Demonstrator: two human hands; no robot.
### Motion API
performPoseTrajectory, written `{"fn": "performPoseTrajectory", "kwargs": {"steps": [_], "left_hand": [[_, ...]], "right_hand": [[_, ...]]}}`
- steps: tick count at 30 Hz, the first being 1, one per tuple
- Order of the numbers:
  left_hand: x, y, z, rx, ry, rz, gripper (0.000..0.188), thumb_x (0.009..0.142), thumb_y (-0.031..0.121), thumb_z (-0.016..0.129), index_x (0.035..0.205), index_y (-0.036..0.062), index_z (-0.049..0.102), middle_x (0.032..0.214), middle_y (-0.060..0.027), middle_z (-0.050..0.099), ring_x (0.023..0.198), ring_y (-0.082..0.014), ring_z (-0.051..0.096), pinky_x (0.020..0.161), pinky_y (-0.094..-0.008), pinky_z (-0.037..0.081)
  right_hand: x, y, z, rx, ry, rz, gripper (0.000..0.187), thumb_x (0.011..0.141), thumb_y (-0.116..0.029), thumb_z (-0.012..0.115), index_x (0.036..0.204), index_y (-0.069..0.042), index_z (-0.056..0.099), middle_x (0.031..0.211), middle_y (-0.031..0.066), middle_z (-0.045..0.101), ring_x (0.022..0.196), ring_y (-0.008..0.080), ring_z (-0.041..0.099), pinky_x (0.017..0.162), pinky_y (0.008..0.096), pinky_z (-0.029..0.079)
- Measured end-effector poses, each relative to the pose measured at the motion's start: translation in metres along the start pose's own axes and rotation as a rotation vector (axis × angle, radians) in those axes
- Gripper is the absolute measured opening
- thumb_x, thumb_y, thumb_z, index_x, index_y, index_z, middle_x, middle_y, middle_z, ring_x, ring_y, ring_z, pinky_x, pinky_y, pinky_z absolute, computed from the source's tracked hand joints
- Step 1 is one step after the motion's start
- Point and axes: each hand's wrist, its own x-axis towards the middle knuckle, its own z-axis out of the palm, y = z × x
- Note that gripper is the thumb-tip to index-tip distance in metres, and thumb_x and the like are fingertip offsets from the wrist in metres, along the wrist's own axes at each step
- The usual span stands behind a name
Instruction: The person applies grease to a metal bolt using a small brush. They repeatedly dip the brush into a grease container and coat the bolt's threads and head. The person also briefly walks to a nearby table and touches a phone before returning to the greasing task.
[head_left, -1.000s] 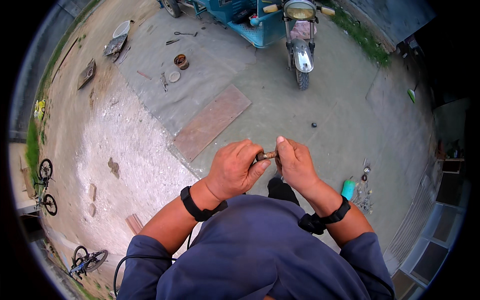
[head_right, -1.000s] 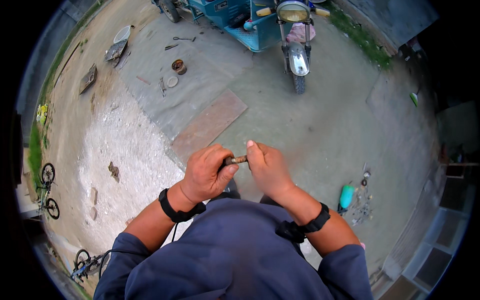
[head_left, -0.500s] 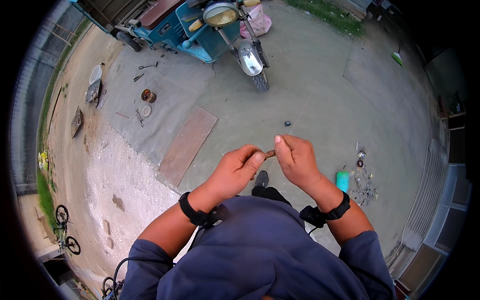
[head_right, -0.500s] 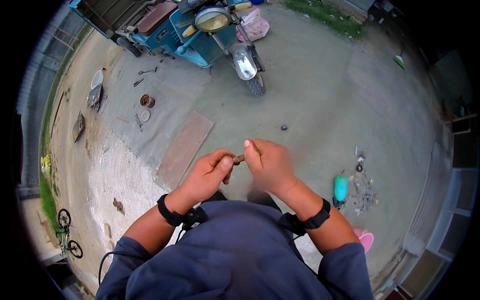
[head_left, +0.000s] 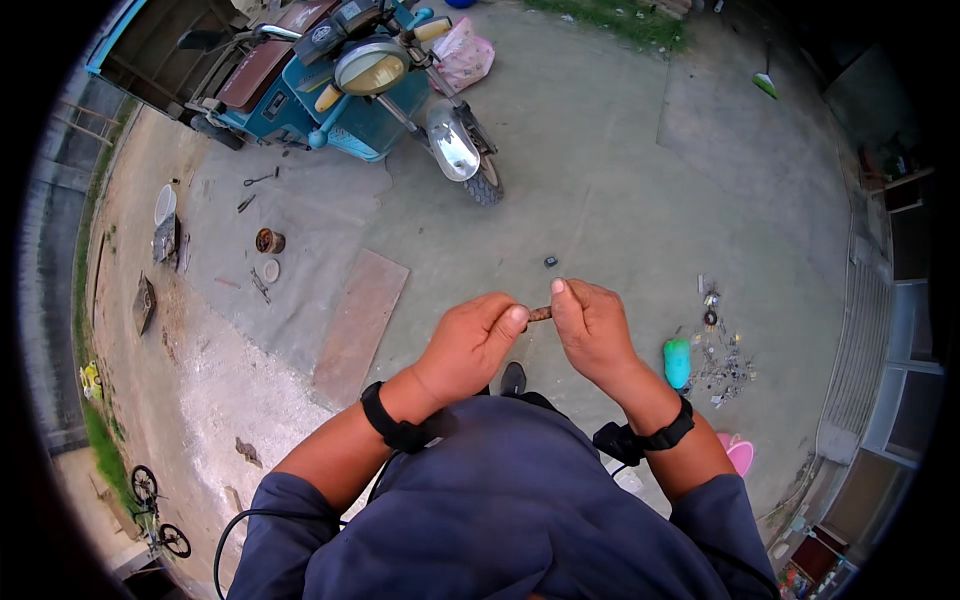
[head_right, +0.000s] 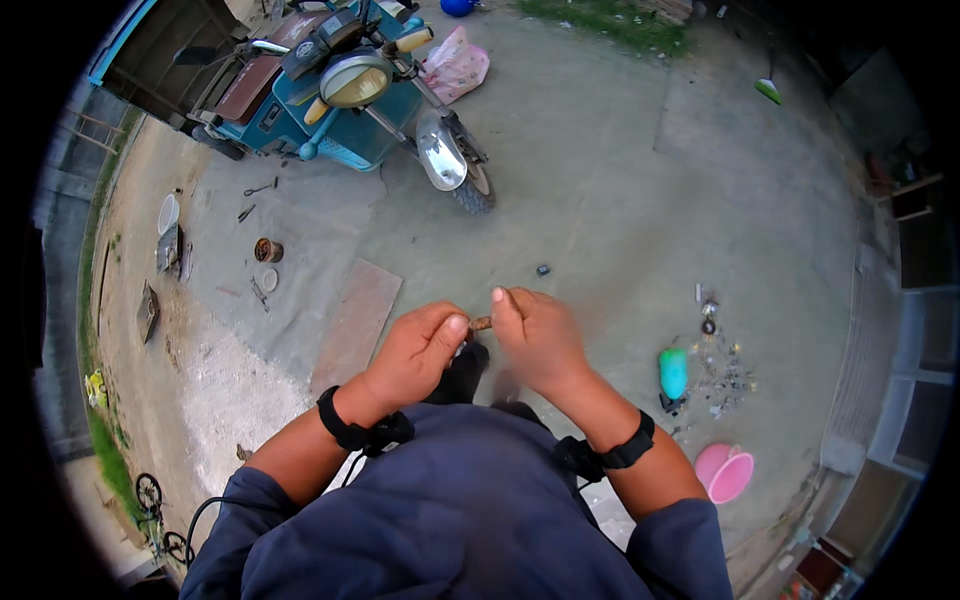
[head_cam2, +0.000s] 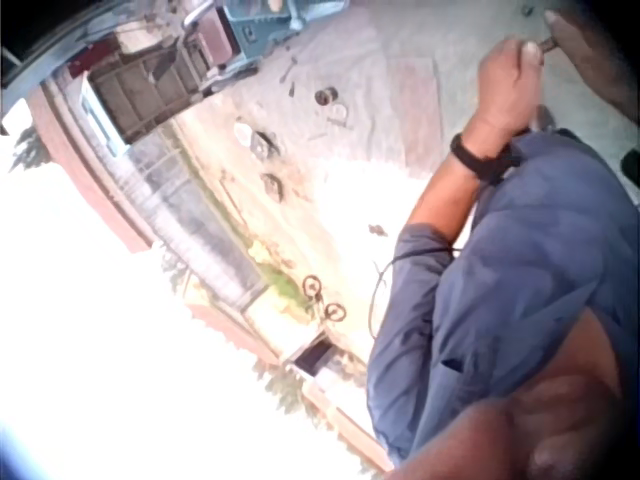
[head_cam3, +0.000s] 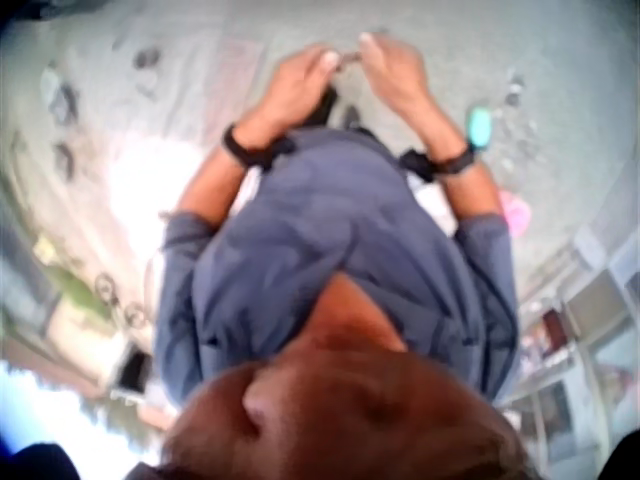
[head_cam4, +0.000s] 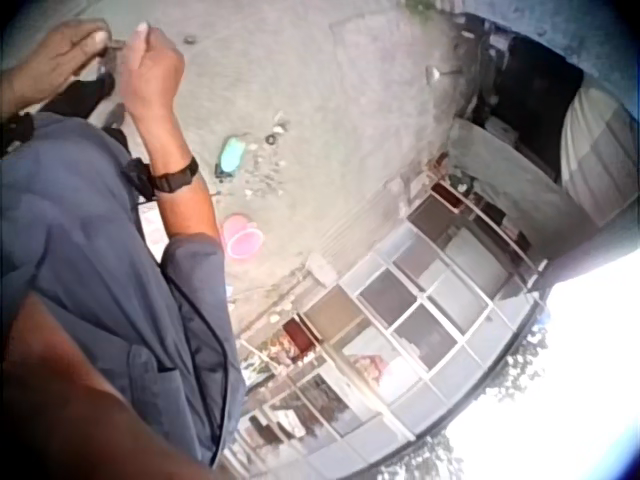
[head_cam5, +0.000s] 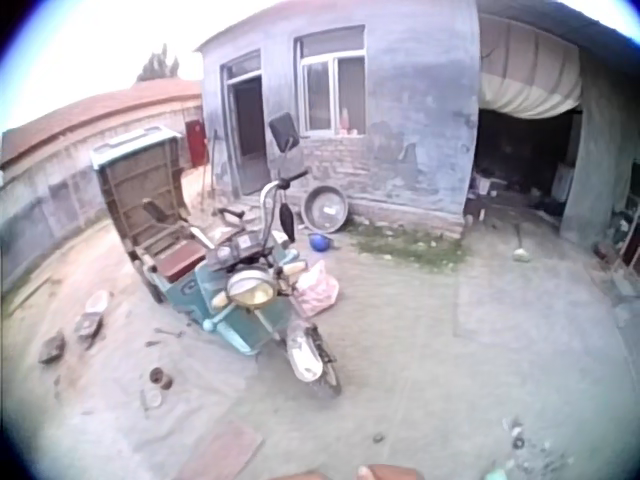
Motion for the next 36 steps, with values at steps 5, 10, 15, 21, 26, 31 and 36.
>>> {"fn": "performPoseTrajectory", "kwargs": {"steps": [5,10,15,21,26,31,36], "left_hand": [[0.031,-0.005,-0.055,-0.493,-0.168,-0.480,0.051,0.104,0.047,0.044,0.089,0.0006,0.060,0.065,-0.0014,0.052,0.059,-0.0123,0.053,0.057,-0.0282,0.044],[0.033,-0.027,-0.100,0.190,0.206,0.034,0.027,0.094,0.029,0.066,0.098,0.0027,0.060,0.078,-0.0047,0.057,0.067,-0.0184,0.058,0.059,-0.0328,0.046],[0.024,-0.037,-0.141,0.419,0.320,0.032,0.023,0.093,0.028,0.065,0.099,0.0070,0.060,0.084,-0.0090,0.058,0.073,-0.0292,0.059,0.062,-0.0387,0.047],[0.012,-0.055,-0.154,0.022,0.497,-0.292,0.031,0.101,0.034,0.054,0.093,0.0046,0.059,0.080,-0.0080,0.059,0.069,-0.0253,0.059,0.061,-0.0353,0.046],[0.007,-0.055,-0.175,-0.767,0.492,-0.541,0.027,0.101,0.029,0.056,0.100,0.0023,0.059,0.082,-0.0031,0.059,0.071,-0.0121,0.057,0.064,-0.0268,0.046],[0.010,-0.052,-0.183,-0.389,0.751,-0.369,0.028,0.093,0.020,0.071,0.110,0.0018,0.056,0.093,-0.0010,0.058,0.086,-0.0075,0.053,0.073,-0.0226,0.045],[-0.013,-0.063,-0.206,-0.302,0.874,-0.372,0.023,0.098,0.022,0.064,0.105,0.0012,0.058,0.086,-0.0023,0.059,0.076,-0.0086,0.054,0.068,-0.0233,0.045]], "right_hand": [[0.064,-0.013,0.018,-0.194,-0.045,-0.226,0.038,0.100,-0.028,0.049,0.073,-0.002,0.056,0.066,0.0158,0.058,0.059,0.0362,0.055,0.056,0.0435,0.043],[0.123,-0.021,0.064,0.041,-0.248,0.036,0.042,0.101,-0.032,0.048,0.076,0.000,0.057,0.064,0.0144,0.054,0.057,0.0278,0.050,0.057,0.0402,0.042],[0.164,-0.025,0.107,0.093,-0.516,0.184,0.043,0.101,-0.034,0.047,0.079,0.001,0.057,0.062,0.0129,0.048,0.060,0.0200,0.045,0.059,0.0379,0.041],[0.204,-0.045,0.149,-0.004,-0.635,-0.125,0.039,0.100,-0.030,0.050,0.077,0.000,0.058,0.067,0.0172,0.057,0.060,0.0334,0.054,0.059,0.0413,0.043],[0.240,-0.064,0.170,-0.104,-0.709,-0.475,0.036,0.098,-0.028,0.053,0.073,-0.003,0.059,0.070,0.0172,0.060,0.064,0.0380,0.058,0.058,0.0438,0.045],[0.261,-0.072,0.198,-0.008,-0.774,-0.378,0.034,0.098,-0.026,0.053,0.074,-0.003,0.059,0.070,0.0170,0.060,0.063,0.0381,0.058,0.058,0.0442,0.045],[0.264,-0.089,0.241,0.012,-0.876,-0.462,0.032,0.098,-0.025,0.054,0.075,-0.003,0.059,0.070,0.0168,0.060,0.063,0.0379,0.059,0.057,0.0441,0.045]]}}
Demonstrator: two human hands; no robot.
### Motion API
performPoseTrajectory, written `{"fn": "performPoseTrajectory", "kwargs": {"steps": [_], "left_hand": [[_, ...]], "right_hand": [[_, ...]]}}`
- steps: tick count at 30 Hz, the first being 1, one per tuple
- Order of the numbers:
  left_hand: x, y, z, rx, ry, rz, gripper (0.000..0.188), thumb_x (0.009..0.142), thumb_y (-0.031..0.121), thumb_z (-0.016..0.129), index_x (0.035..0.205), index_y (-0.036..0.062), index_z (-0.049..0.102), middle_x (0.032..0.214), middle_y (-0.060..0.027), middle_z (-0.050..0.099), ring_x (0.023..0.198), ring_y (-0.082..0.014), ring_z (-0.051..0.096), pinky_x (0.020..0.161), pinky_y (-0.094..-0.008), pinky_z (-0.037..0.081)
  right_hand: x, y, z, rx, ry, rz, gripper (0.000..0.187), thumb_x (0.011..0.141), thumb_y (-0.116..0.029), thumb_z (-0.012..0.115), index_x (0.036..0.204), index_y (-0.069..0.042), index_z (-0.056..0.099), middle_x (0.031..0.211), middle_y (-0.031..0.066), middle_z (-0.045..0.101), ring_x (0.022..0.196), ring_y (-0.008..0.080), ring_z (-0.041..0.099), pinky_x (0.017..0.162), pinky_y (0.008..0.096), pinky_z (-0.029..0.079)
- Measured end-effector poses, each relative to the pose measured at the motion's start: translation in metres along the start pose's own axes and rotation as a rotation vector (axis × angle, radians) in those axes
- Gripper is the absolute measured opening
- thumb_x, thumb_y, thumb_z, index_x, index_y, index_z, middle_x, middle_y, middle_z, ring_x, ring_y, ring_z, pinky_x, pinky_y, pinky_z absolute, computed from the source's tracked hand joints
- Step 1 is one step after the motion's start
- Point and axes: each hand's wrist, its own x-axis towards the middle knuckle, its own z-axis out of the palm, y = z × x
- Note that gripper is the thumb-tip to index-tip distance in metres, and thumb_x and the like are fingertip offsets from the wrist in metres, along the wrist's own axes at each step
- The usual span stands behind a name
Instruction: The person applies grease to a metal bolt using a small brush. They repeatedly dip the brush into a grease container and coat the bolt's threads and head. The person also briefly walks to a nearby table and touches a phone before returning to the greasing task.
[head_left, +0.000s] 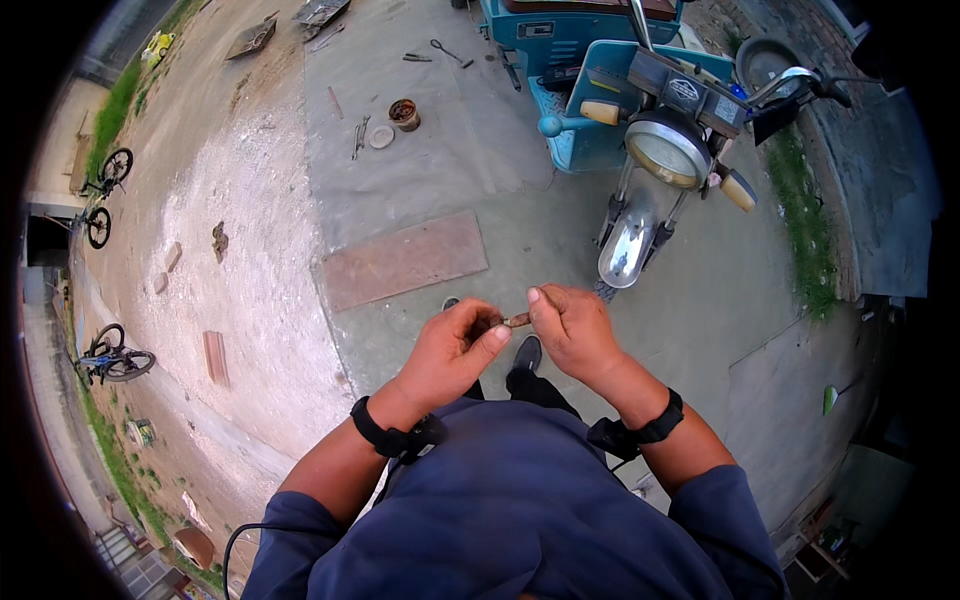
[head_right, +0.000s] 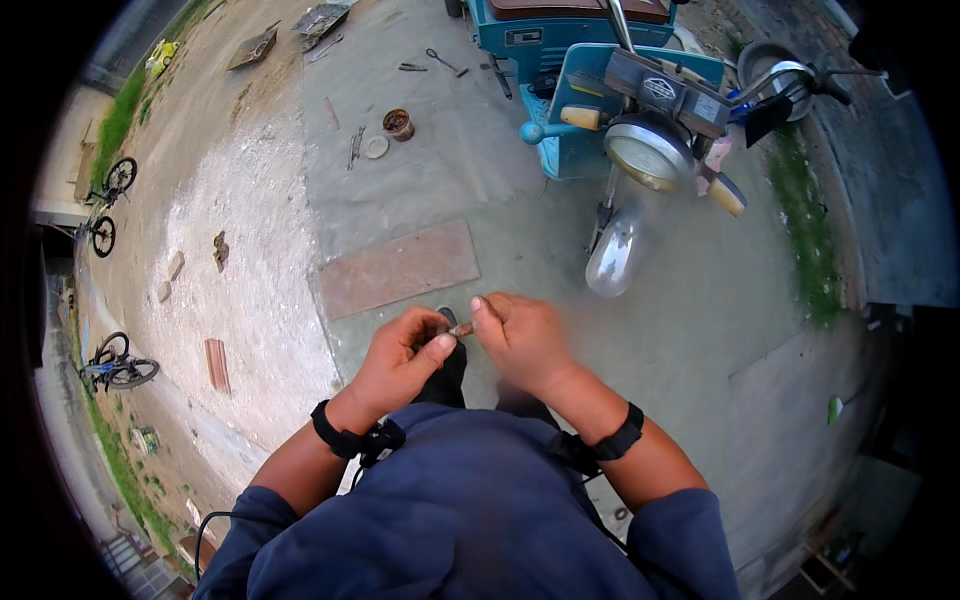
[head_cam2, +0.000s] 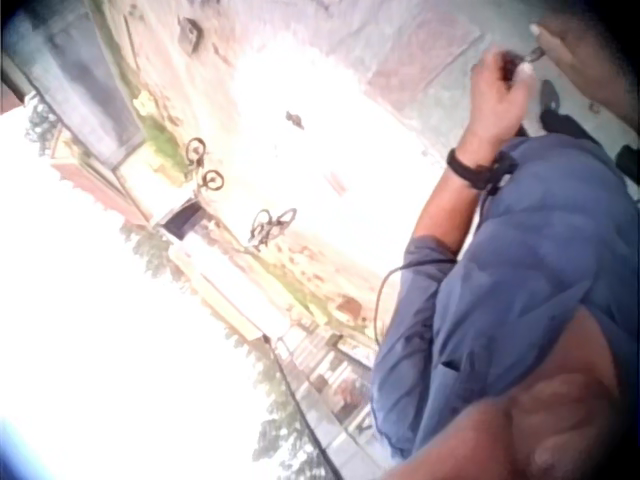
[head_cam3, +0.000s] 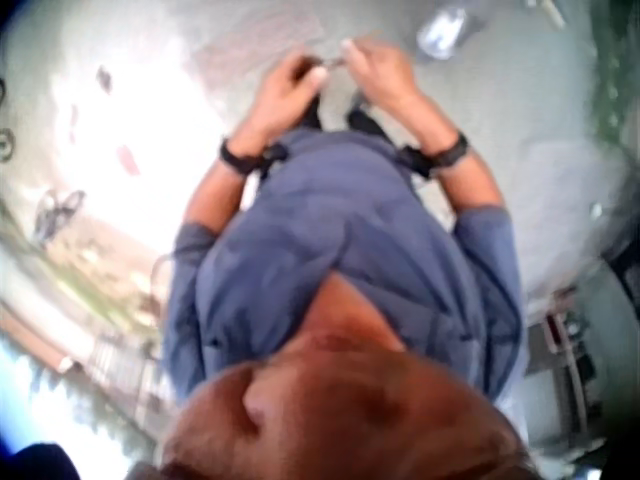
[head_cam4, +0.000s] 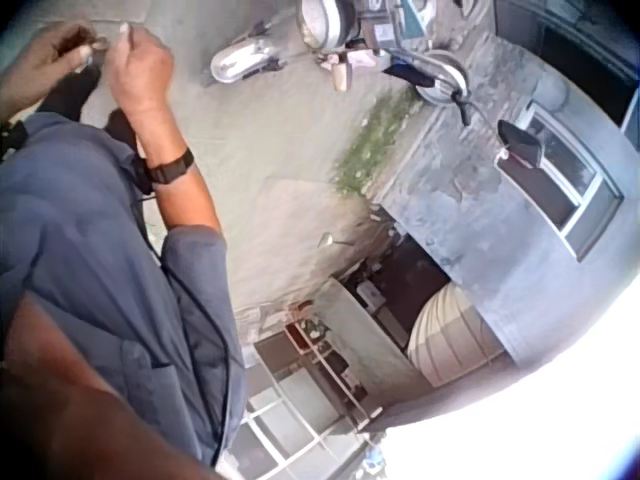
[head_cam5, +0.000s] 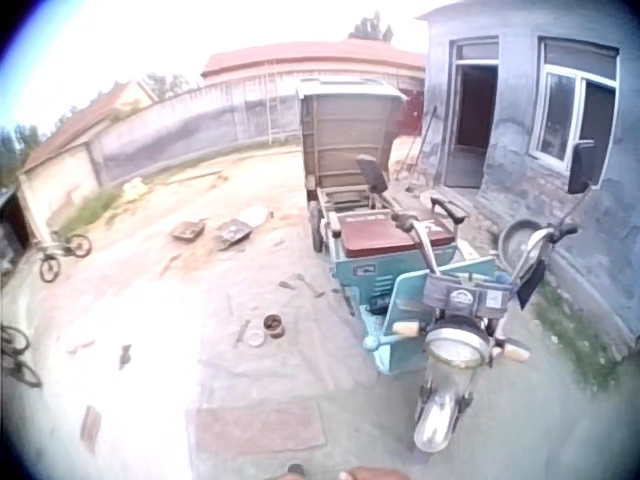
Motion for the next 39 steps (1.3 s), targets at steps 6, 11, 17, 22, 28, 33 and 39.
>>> {"fn": "performPoseTrajectory", "kwargs": {"steps": [6,11,17,22,28,33,39], "left_hand": [[0.028,-0.014,-0.088,-0.316,-0.099,-0.264,0.031,0.103,0.031,0.053,0.101,0.0004,0.060,0.080,-0.0034,0.059,0.068,-0.0101,0.054,0.063,-0.0258,0.047],[0.063,-0.023,-0.171,-0.290,0.019,-0.073,0.031,0.103,0.031,0.054,0.107,0.0005,0.059,0.085,-0.0031,0.060,0.072,-0.0096,0.055,0.066,-0.0255,0.047],[0.099,-0.021,-0.278,-0.216,0.063,-0.118,0.029,0.102,0.029,0.055,0.106,0.0007,0.059,0.081,-0.0012,0.059,0.071,-0.0088,0.056,0.065,-0.0248,0.046],[0.139,-0.021,-0.339,-0.313,0.090,-0.197,0.027,0.102,0.026,0.055,0.101,-0.0004,0.060,0.076,-0.0005,0.058,0.068,-0.0083,0.055,0.064,-0.0244,0.046],[0.211,-0.023,-0.394,-0.093,0.151,-0.160,0.026,0.102,0.024,0.054,0.103,-0.0014,0.059,0.079,-0.0025,0.058,0.071,-0.0091,0.055,0.066,-0.0251,0.047],[0.279,-0.031,-0.443,0.046,0.203,-0.156,0.025,0.100,0.023,0.058,0.103,-0.0016,0.061,0.084,-0.0110,0.062,0.077,-0.0186,0.058,0.071,-0.0321,0.048],[0.346,-0.016,-0.493,-0.098,0.175,-0.253,0.030,0.101,0.029,0.057,0.101,-0.0007,0.062,0.079,-0.0045,0.059,0.067,-0.0091,0.055,0.062,-0.0258,0.046]], "right_hand": [[0.077,-0.027,0.046,-0.137,-0.069,-0.122,0.031,0.097,-0.024,0.055,0.073,-0.004,0.058,0.070,0.0150,0.061,0.063,0.0365,0.060,0.056,0.0433,0.046],[0.161,-0.048,0.102,-0.182,-0.087,-0.114,0.031,0.096,-0.024,0.055,0.072,-0.005,0.058,0.069,0.0144,0.060,0.062,0.0366,0.059,0.057,0.0437,0.046],[0.255,-0.077,0.161,-0.125,-0.146,-0.095,0.033,0.097,-0.025,0.055,0.071,-0.004,0.058,0.068,0.0149,0.059,0.062,0.0367,0.058,0.057,0.0441,0.045],[0.330,-0.080,0.187,-0.106,-0.242,-0.113,0.033,0.099,-0.026,0.052,0.075,-0.004,0.059,0.069,0.0161,0.059,0.063,0.0373,0.058,0.057,0.0438,0.045],[0.423,-0.049,0.205,0.108,-0.366,0.136,0.037,0.101,-0.033,0.051,0.082,-0.002,0.061,0.067,0.0132,0.060,0.058,0.0273,0.060,0.055,0.0388,0.046],[0.517,-0.026,0.210,0.440,-0.627,0.411,0.036,0.102,-0.035,0.053,0.092,-0.001,0.060,0.075,0.0015,0.060,0.062,0.0085,0.058,0.057,0.0264,0.048],[0.581,-0.020,0.220,0.564,-0.516,0.321,0.020,0.095,-0.016,0.067,0.099,0.002,0.060,0.079,0.0066,0.064,0.068,0.0116,0.062,0.061,0.0279,0.051]]}}
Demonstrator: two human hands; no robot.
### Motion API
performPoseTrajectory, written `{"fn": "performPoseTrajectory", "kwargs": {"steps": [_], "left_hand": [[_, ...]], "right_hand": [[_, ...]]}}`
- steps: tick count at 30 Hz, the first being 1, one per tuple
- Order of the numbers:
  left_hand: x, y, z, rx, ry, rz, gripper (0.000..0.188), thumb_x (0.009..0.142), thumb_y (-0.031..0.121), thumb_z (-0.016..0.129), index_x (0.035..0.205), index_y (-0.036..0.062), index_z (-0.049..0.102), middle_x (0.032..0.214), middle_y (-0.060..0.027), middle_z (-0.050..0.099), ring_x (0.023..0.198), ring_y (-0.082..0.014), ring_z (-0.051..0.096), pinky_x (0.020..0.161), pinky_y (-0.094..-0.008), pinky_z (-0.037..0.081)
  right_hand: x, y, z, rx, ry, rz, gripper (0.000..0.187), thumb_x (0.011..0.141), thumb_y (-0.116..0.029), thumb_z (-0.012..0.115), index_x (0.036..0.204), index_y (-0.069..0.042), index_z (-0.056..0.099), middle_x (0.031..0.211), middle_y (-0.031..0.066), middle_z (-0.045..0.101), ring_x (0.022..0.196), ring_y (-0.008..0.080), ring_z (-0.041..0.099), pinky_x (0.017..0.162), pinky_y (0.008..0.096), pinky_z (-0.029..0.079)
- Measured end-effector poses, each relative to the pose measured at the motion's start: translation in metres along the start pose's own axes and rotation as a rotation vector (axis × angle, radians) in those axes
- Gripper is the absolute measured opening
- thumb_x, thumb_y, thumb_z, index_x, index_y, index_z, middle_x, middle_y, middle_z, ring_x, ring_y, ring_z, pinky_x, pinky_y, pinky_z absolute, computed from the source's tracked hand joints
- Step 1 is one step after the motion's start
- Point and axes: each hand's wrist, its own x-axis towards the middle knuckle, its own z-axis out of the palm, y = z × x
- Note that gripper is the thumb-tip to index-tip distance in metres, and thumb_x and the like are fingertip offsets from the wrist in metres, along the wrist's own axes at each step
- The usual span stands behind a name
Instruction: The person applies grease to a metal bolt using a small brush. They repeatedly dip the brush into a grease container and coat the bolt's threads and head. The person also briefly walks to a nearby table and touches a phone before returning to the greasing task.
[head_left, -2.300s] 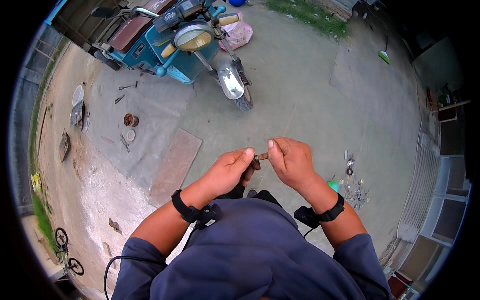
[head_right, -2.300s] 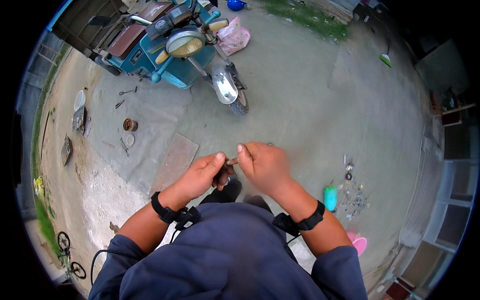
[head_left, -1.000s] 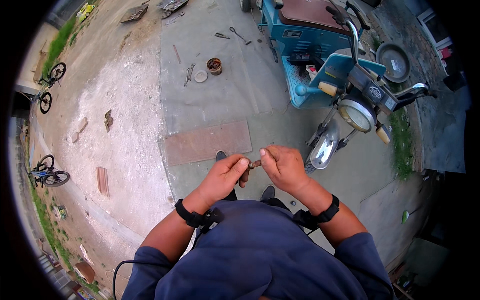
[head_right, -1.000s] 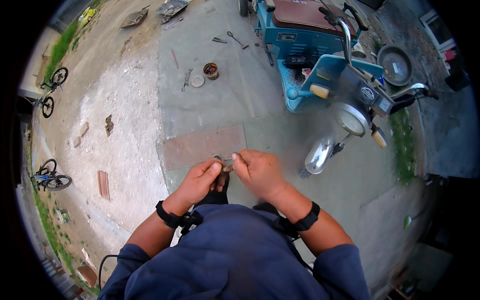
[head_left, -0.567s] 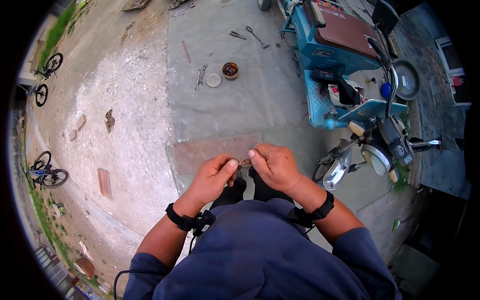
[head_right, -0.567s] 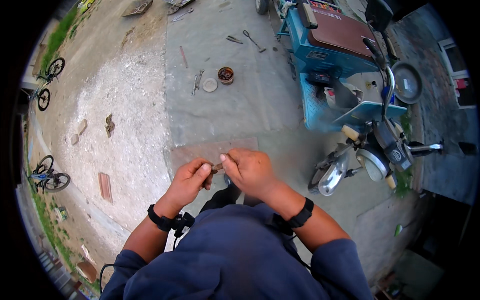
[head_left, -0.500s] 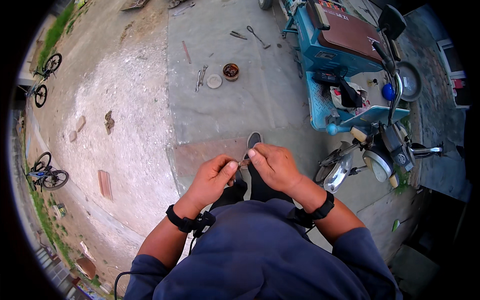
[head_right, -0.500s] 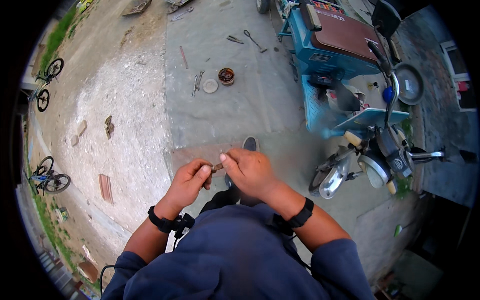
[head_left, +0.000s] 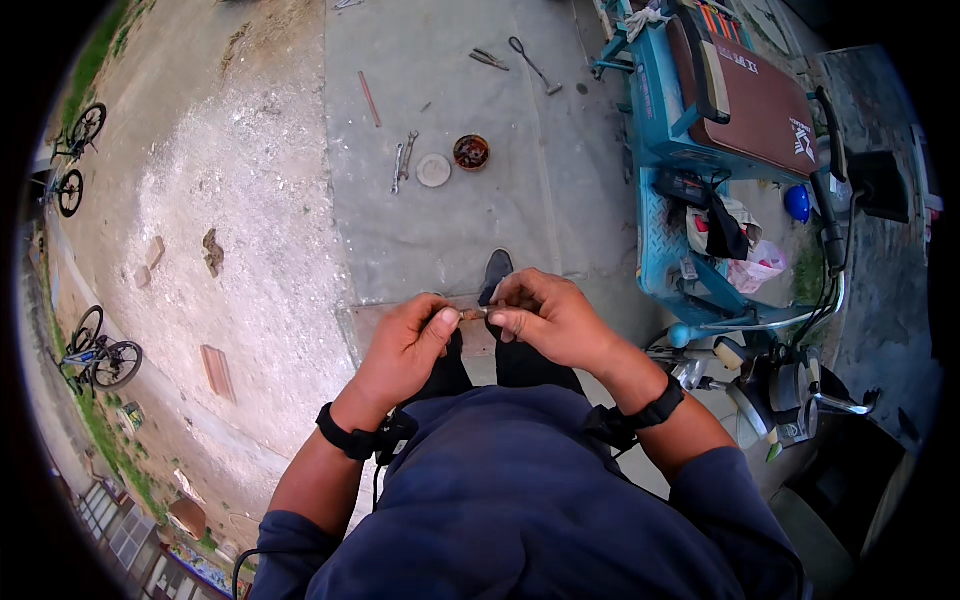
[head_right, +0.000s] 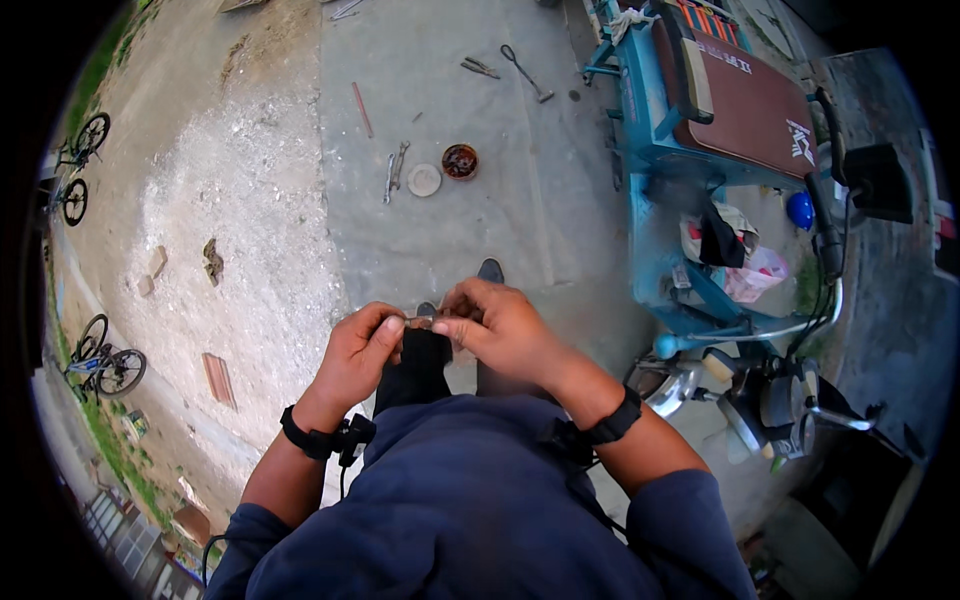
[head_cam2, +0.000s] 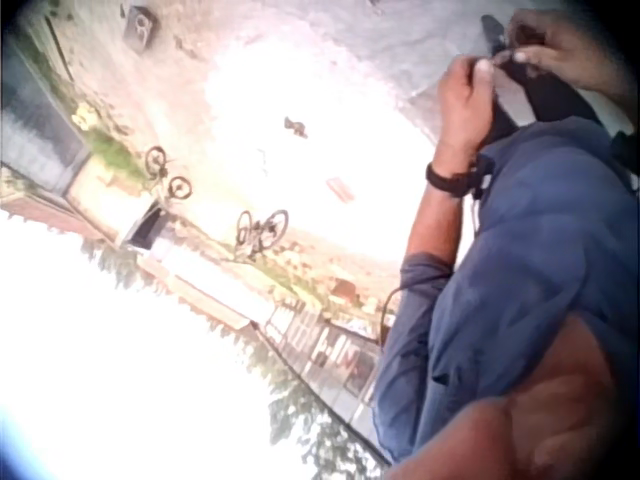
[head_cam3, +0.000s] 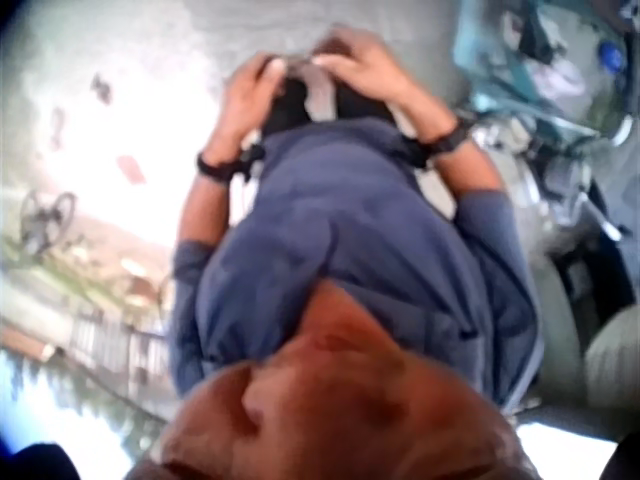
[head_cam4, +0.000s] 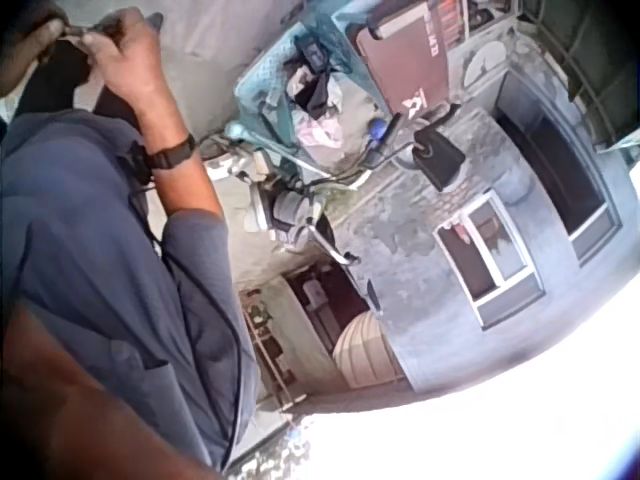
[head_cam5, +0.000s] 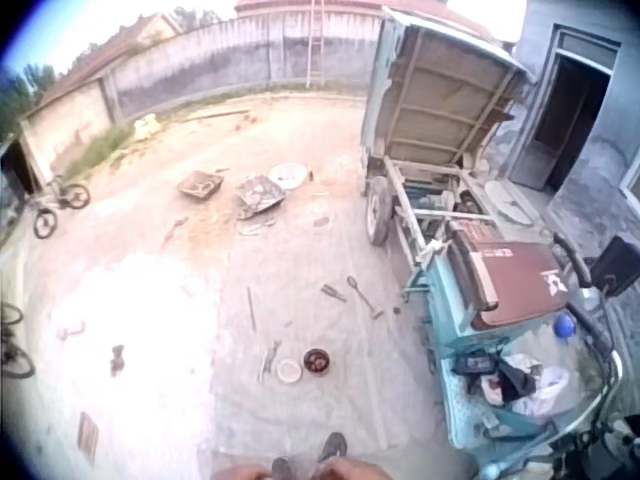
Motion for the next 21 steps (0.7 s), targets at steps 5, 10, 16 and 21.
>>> {"fn": "performPoseTrajectory", "kwargs": {"steps": [5,10,16,21], "left_hand": [[0.044,0.009,-0.029,0.119,0.013,0.143,0.026,0.100,0.025,0.059,0.099,0.0000,0.061,0.078,-0.0073,0.057,0.066,-0.0165,0.056,0.061,-0.0302,0.046],[0.088,0.028,-0.066,0.340,-0.032,0.396,0.021,0.096,0.022,0.063,0.097,0.0013,0.061,0.079,-0.0122,0.056,0.066,-0.0284,0.057,0.061,-0.0358,0.046],[0.110,0.032,-0.113,0.356,-0.116,0.347,0.024,0.097,0.025,0.062,0.097,0.0008,0.061,0.080,-0.0133,0.058,0.069,-0.0296,0.059,0.063,-0.0359,0.047],[0.121,0.031,-0.142,0.210,-0.168,0.084,0.028,0.099,0.028,0.058,0.096,-0.0001,0.062,0.079,-0.0125,0.059,0.071,-0.0278,0.060,0.065,-0.0344,0.047]], "right_hand": [[0.041,-0.013,-0.008,0.056,0.100,0.071,0.024,0.096,-0.020,0.066,0.106,0.001,0.061,0.086,0.0063,0.066,0.075,0.0117,0.065,0.067,0.0260,0.053],[0.075,-0.029,-0.009,0.218,0.119,0.318,0.028,0.097,-0.024,0.066,0.108,0.001,0.062,0.084,0.0062,0.067,0.079,0.0129,0.068,0.069,0.0258,0.054],[0.106,-0.032,0.018,0.157,0.222,0.125,0.021,0.092,-0.012,0.070,0.106,0.001,0.063,0.092,0.0075,0.067,0.084,0.0140,0.068,0.074,0.0266,0.056],[0.134,-0.042,0.031,-0.160,0.281,-0.209,0.023,0.086,-0.003,0.075,0.105,0.001,0.064,0.100,0.0073,0.067,0.085,0.0128,0.066,0.079,0.0289,0.056]]}}
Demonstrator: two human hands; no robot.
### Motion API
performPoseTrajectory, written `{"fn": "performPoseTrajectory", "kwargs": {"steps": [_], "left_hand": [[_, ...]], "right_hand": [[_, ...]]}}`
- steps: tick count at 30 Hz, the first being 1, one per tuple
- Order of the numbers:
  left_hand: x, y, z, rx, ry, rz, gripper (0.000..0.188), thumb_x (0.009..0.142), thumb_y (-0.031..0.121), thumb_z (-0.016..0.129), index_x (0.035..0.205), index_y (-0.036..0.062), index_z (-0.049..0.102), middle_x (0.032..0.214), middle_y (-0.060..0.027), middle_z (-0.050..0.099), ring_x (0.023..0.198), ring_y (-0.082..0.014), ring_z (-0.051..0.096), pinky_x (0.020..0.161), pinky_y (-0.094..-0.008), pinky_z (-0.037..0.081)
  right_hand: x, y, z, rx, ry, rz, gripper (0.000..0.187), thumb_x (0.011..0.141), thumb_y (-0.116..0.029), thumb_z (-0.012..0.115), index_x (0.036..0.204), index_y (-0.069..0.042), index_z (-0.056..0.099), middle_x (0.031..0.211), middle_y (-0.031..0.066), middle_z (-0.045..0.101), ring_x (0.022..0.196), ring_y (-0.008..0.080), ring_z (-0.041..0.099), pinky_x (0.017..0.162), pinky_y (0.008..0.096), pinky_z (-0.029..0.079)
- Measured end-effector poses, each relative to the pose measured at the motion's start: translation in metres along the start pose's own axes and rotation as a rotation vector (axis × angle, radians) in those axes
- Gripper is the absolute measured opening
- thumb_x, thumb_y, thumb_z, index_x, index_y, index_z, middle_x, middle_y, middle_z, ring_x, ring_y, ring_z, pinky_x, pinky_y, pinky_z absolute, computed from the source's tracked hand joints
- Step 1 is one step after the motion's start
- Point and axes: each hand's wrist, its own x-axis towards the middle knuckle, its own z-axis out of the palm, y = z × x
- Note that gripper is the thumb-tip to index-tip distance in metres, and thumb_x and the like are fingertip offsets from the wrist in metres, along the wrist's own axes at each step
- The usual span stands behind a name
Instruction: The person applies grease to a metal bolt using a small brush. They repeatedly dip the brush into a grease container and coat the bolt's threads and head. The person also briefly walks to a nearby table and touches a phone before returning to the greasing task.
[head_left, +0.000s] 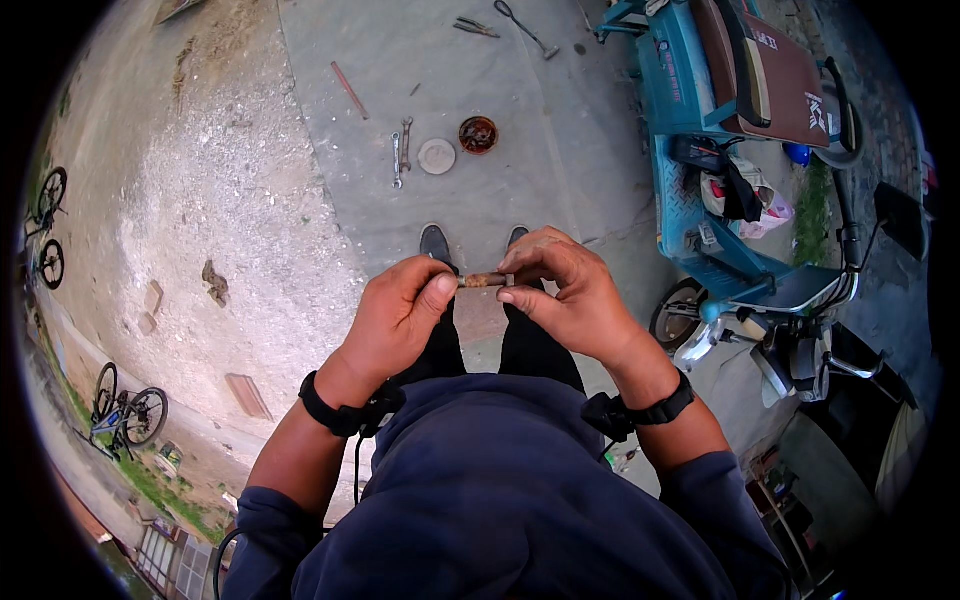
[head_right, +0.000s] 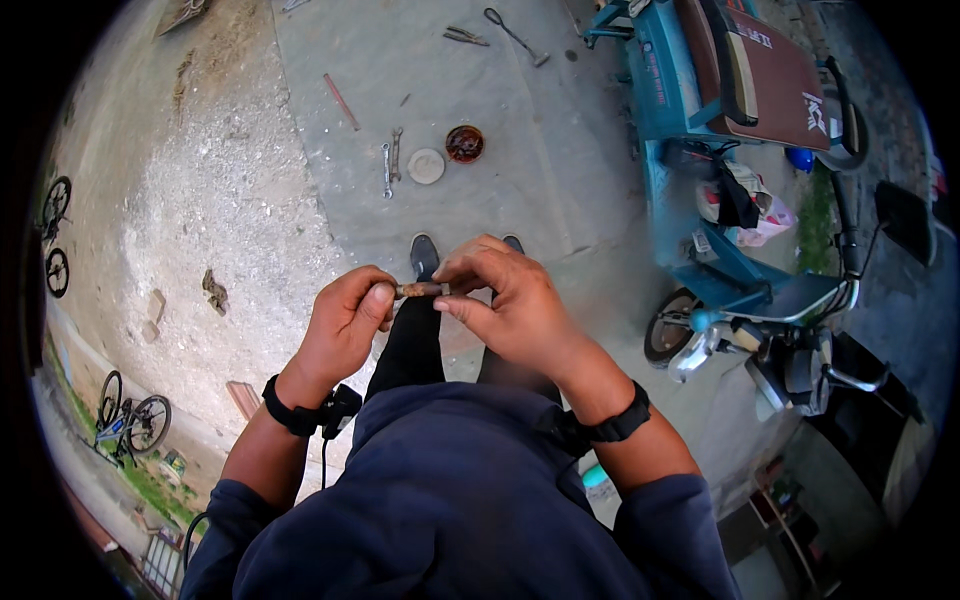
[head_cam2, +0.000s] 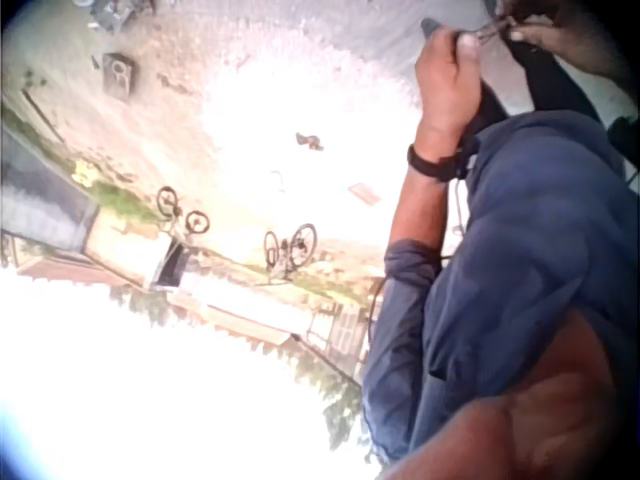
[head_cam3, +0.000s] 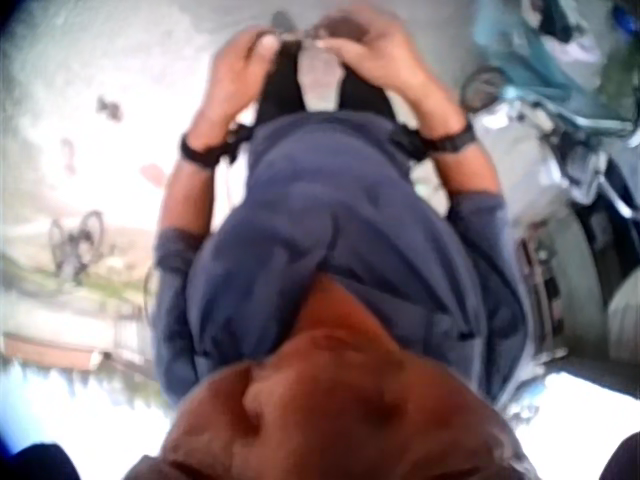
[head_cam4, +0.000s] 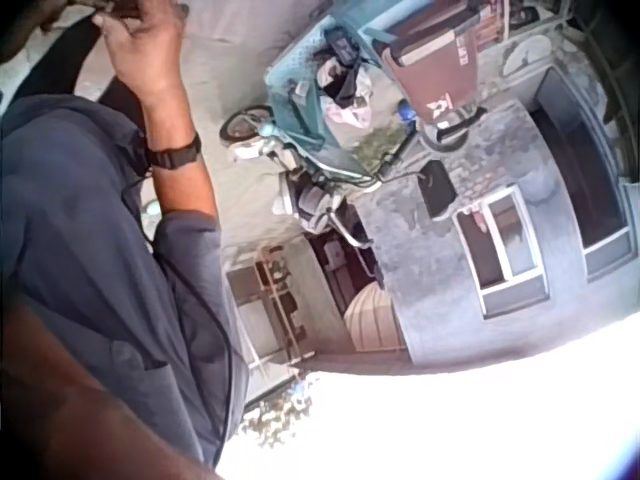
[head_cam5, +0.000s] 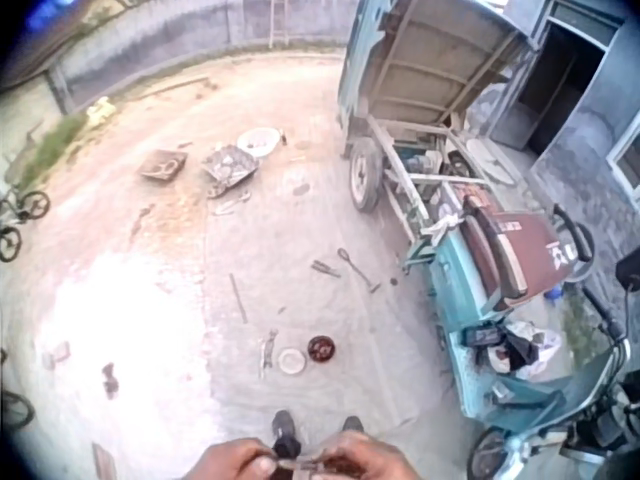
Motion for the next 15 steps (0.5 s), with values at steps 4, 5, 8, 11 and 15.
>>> {"fn": "performPoseTrajectory", "kwargs": {"steps": [4,5,8,11,15], "left_hand": [[0.003,-0.009,-0.012,0.023,0.044,0.090,0.025,0.099,0.025,0.060,0.097,0.0006,0.061,0.080,-0.0112,0.058,0.071,-0.0269,0.059,0.065,-0.0345,0.047],[0.005,-0.010,-0.016,0.055,0.043,0.120,0.024,0.098,0.025,0.060,0.098,0.0008,0.061,0.081,-0.0114,0.059,0.071,-0.0274,0.059,0.065,-0.0346,0.047],[0.011,-0.012,-0.026,0.134,0.037,0.213,0.022,0.098,0.023,0.061,0.098,0.0011,0.061,0.082,-0.0121,0.059,0.072,-0.0291,0.059,0.065,-0.0350,0.048],[0.015,-0.012,-0.032,0.170,0.029,0.235,0.022,0.098,0.023,0.061,0.098,0.0012,0.061,0.083,-0.0128,0.059,0.073,-0.0308,0.060,0.066,-0.0355,0.048],[0.016,-0.016,-0.033,0.140,0.017,0.165,0.023,0.098,0.024,0.061,0.099,0.0012,0.061,0.083,-0.0130,0.059,0.073,-0.0306,0.060,0.066,-0.0356,0.048]], "right_hand": [[0.012,-0.006,0.014,0.225,0.039,0.322,0.020,0.088,-0.005,0.073,0.105,0.001,0.065,0.096,0.0070,0.067,0.084,0.0122,0.065,0.076,0.0278,0.055],[0.015,-0.004,0.011,0.266,-0.015,0.433,0.020,0.088,-0.005,0.073,0.105,0.001,0.065,0.096,0.0070,0.067,0.085,0.0121,0.065,0.076,0.0275,0.055],[0.021,0.002,0.011,0.318,-0.087,0.540,0.020,0.089,-0.006,0.072,0.106,0.001,0.064,0.095,0.0071,0.068,0.085,0.0121,0.066,0.075,0.0267,0.054],[0.025,0.002,0.018,0.258,-0.042,0.450,0.022,0.090,-0.007,0.072,0.108,0.001,0.062,0.100,0.0072,0.067,0.090,0.0131,0.066,0.079,0.0271,0.055],[0.027,0.007,0.023,0.161,0.004,0.155,0.022,0.090,-0.007,0.072,0.107,0.000,0.061,0.100,0.0056,0.066,0.092,0.0135,0.066,0.082,0.0270,0.055]]}}
